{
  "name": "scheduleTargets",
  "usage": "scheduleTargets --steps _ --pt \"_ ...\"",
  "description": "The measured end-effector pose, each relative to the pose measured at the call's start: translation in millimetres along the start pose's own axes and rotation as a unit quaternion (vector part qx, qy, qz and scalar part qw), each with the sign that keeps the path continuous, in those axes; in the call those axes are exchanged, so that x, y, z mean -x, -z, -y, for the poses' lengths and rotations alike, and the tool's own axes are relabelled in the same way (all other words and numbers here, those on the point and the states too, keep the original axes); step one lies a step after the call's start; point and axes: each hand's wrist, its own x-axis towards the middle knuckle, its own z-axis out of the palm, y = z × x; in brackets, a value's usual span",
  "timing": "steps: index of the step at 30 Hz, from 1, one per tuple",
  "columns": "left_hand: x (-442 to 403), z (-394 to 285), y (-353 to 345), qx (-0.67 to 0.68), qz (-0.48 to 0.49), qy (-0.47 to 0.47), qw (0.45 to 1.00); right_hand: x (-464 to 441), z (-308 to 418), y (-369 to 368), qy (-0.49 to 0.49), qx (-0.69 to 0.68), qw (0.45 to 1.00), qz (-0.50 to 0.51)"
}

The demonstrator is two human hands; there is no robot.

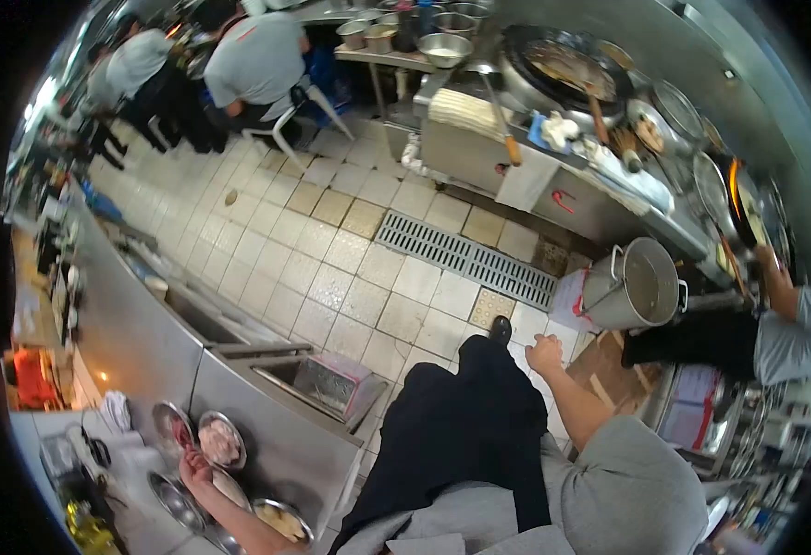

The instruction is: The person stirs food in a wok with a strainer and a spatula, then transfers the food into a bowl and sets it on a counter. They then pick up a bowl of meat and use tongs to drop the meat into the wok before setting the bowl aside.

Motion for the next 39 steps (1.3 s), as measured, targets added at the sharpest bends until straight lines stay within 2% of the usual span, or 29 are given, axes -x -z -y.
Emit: scheduleTargets --steps 2,5,6,12,16,18,20,22,24,28,31,34,37,38,39 --pt "-30 -11 1 0.051 -0.007 0.027 0.998 5 -13 -10 -0.021 -0.029 0.999 0.003" --pt "-54 -21 -1 0.055 -0.062 -0.024 0.996 35 -28 -8 -0.057 -0.044 0.997 -0.001" --pt "-61 -26 8 0.026 -0.021 -0.038 0.999 43 -36 -12 -0.077 -0.030 0.997 0.006" --pt "-70 -40 -9 0.043 -0.030 -0.066 0.996 81 -80 -17 -0.199 0.020 0.979 0.047" --pt "-55 -24 -45 -0.002 -0.034 -0.116 0.993 80 -97 -8 -0.188 0.003 0.981 0.036" --pt "-41 -12 -65 -0.034 -0.033 -0.146 0.988 60 -114 -16 -0.188 -0.009 0.982 0.001" --pt "-24 7 -86 -0.071 -0.034 -0.185 0.980 18 -158 -47 -0.130 -0.035 0.989 -0.054" --pt "-3 29 -107 -0.113 -0.032 -0.231 0.966 -6 -143 0 -0.180 -0.076 0.978 -0.075" --pt "23 51 -123 -0.148 -0.030 -0.276 0.949 -38 -147 23 -0.188 -0.095 0.961 -0.179" --pt "79 90 -148 -0.196 -0.025 -0.350 0.916 -118 -168 68 -0.241 -0.113 0.945 -0.191" --pt "115 115 -159 -0.218 -0.016 -0.379 0.899 -158 -174 100 -0.232 -0.124 0.945 -0.194" --pt "134 139 -164 -0.223 0.034 -0.340 0.913 -188 -178 127 -0.257 -0.150 0.940 -0.167" --pt "128 169 -166 -0.140 0.165 -0.166 0.962 -220 -195 120 -0.285 -0.153 0.929 -0.178" --pt "144 200 -186 -0.139 0.147 -0.144 0.969 -230 -206 114 -0.293 -0.149 0.925 -0.191" --pt "165 249 -218 -0.140 0.130 -0.119 0.974 -241 -221 107 -0.259 -0.154 0.940 -0.162"
